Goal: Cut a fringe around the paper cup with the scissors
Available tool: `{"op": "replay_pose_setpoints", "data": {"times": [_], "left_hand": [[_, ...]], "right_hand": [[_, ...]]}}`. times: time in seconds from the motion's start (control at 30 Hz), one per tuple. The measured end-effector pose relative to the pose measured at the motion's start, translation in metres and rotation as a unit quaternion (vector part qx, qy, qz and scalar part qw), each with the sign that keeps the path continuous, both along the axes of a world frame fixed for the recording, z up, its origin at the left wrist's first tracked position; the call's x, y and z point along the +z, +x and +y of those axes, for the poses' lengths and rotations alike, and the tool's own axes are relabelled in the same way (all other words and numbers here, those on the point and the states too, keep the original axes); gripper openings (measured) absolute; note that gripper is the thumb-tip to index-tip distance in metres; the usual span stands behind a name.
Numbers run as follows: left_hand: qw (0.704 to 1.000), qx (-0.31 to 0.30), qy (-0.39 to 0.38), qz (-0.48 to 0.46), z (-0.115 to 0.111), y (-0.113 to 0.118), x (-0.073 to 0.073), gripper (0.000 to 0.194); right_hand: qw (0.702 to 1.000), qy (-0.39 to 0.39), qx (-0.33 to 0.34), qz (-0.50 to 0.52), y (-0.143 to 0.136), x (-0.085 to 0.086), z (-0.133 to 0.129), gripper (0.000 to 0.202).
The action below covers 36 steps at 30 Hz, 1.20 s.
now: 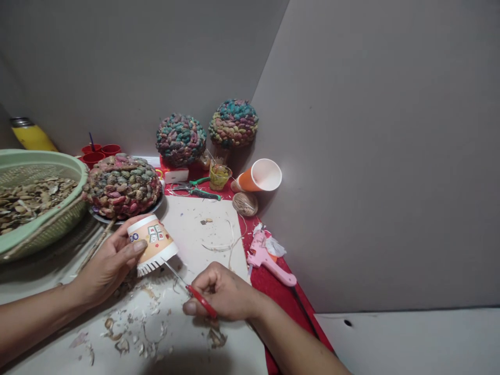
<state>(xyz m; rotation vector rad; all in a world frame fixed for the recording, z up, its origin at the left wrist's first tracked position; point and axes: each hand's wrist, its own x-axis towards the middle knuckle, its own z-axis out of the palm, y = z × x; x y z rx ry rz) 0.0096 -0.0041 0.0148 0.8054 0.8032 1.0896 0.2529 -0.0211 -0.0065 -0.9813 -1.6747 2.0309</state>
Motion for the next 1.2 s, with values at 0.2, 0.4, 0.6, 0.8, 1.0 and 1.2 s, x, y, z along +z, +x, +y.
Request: {"op": "replay_pose_setpoints", "data": {"times": [0.2, 0.4, 0.6, 0.8, 1.0, 1.2], "left_hand": [[1.0, 0.004, -0.005, 0.004, -0.0012, 0.0007, 0.0005, 0.058], [1.0, 0.004, -0.008, 0.012, -0.001, 0.0009, 0.0013, 0.061], [1.0, 0.0, -0.003, 0.008, 0.0007, 0.0003, 0.0012, 0.06], [1.0, -0.001, -0.007, 0.002, 0.0001, -0.0002, 0.0, 0.059], [1.0, -0.015, 0.001, 0.009, -0.0008, -0.0018, -0.0025, 0.06], [0.999, -0.031, 0.017, 0.017, -0.0012, -0.0034, -0.0072, 0.065]], "right_hand": [[1.0, -0.006, -0.001, 0.003, 0.0005, -0.002, -0.001, 0.058], [1.0, 0.014, -0.004, 0.011, 0.0011, -0.0019, -0.0006, 0.056], [1.0, -0.01, -0.015, 0.008, 0.002, -0.0051, -0.0012, 0.057], [0.999, -0.04, -0.02, -0.008, 0.0, -0.002, -0.0018, 0.059], [0.999, -0.045, -0.005, -0.003, -0.0018, -0.0001, -0.0008, 0.058], [0.999, -0.035, -0.013, -0.001, -0.0023, -0.0013, -0.0015, 0.058]]}}
